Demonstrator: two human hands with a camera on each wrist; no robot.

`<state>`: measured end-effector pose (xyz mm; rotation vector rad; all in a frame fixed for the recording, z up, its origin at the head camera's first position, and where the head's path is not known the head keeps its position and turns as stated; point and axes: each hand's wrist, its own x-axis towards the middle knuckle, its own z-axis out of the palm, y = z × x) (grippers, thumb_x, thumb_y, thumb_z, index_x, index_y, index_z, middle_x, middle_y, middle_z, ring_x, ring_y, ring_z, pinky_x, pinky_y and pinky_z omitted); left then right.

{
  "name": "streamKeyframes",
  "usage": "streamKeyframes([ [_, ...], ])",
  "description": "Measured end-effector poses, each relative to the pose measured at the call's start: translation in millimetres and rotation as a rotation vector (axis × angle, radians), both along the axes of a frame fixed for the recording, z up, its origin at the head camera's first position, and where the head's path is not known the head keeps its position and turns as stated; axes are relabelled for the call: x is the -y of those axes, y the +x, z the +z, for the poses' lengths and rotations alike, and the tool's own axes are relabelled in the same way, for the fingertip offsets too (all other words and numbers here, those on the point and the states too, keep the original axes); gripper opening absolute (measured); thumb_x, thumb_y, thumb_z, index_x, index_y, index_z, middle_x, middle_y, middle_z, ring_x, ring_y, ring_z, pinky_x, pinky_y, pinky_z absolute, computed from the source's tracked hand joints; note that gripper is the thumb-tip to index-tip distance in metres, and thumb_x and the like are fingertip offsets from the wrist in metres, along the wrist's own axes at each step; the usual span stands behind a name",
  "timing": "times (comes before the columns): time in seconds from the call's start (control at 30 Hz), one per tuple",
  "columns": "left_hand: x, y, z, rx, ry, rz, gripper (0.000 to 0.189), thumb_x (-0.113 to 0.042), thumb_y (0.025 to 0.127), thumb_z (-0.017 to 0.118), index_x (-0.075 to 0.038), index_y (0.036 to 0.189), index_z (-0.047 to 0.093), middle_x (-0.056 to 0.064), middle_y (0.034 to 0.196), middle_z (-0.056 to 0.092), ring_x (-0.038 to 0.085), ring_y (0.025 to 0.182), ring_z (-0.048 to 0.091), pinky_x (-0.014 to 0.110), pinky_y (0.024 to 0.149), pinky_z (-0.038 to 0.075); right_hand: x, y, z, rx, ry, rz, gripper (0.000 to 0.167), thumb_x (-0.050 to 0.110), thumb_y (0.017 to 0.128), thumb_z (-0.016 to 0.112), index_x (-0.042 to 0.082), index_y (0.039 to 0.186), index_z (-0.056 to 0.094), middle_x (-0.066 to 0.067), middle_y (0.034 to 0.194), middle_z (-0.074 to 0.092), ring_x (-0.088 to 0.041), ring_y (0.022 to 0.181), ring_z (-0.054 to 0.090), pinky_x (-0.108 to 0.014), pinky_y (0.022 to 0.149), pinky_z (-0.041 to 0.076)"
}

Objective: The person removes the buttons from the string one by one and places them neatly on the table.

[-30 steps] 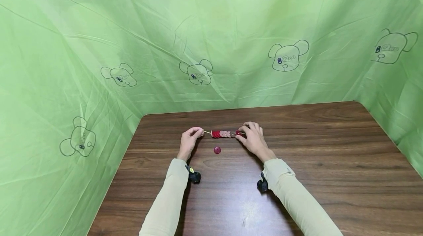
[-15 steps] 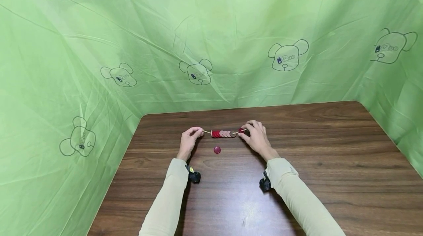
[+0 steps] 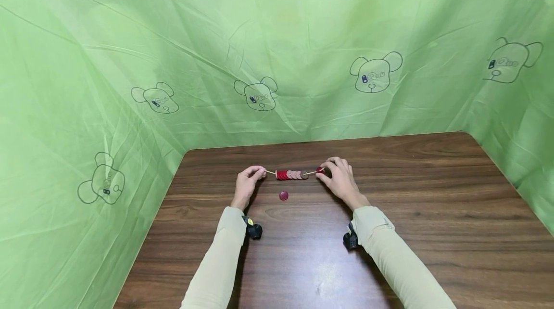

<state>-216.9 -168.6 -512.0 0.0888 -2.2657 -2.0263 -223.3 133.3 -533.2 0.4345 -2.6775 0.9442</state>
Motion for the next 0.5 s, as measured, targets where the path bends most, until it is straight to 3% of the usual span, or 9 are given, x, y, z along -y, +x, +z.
streamKeyframes([
  [0.5,0.5,0.8,1.1,0.002,0.011,-0.006,0.023,-0.007,0.09,0.065,0.011,0.104,0.067,0.035,0.097,0.065,0.046,0.096,0.063,0.054,0.089,0.051,-10.0,0.6,-0.4,-0.013,0.033,-0.013,0.03,0.029,0.083,0.075,0.009,0.103,0.068,-0.016,0.122,0.056,-0.037,0.113,0.044,-0.052,0.092,0.033],
])
